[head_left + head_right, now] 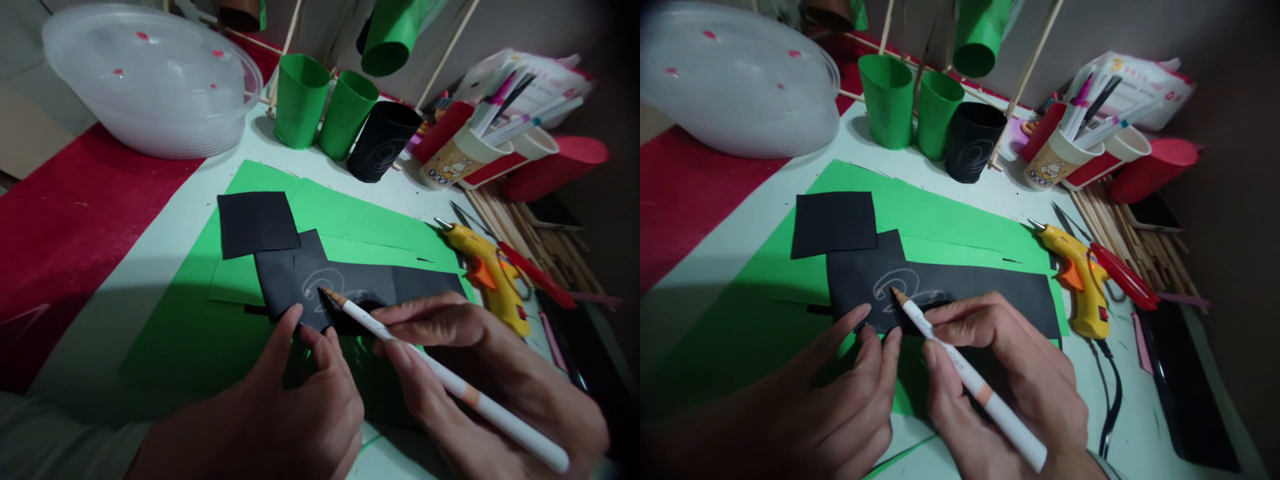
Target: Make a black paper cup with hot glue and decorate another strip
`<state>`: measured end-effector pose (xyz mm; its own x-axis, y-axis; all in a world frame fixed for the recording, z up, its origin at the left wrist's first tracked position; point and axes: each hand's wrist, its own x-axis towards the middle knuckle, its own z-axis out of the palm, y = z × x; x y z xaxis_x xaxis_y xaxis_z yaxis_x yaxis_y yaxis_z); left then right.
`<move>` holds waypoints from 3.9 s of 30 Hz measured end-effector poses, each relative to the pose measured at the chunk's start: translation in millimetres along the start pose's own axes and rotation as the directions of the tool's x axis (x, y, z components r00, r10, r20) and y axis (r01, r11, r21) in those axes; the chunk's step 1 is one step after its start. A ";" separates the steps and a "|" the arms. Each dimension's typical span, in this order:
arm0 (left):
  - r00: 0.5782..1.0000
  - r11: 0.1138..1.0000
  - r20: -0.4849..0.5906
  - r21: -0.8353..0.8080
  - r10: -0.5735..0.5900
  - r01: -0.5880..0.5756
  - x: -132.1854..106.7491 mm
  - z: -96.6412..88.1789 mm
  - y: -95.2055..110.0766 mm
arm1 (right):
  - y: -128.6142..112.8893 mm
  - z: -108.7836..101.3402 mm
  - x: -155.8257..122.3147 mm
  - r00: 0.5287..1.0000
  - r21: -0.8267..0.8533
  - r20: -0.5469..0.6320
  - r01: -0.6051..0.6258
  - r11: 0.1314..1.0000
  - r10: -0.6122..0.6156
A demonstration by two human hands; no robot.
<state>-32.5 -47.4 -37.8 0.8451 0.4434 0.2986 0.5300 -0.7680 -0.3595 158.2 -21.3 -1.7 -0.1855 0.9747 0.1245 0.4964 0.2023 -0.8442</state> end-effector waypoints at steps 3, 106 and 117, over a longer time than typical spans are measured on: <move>1.000 1.000 0.007 0.001 0.002 -0.002 0.7 1.8 0.3 | 2.2 -3.1 0.8 0.998 -0.004 0.054 0.026 1.000 -0.026; 0.987 0.999 -0.162 0.039 -0.003 0.010 13.6 6.8 12.2 | 40.0 -27.6 18.4 0.993 0.312 -0.065 -0.074 0.947 0.099; 0.985 0.990 -0.101 0.021 -0.137 0.140 38.1 18.6 41.9 | 46.0 -30.0 12.7 0.995 0.270 -0.064 -0.057 0.961 0.077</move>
<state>23.2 -54.1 -58.0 0.7529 0.4958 0.4329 0.6445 -0.6885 -0.3325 204.1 3.2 -23.3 -0.0918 0.9914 0.0927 0.2582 0.1136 -0.9594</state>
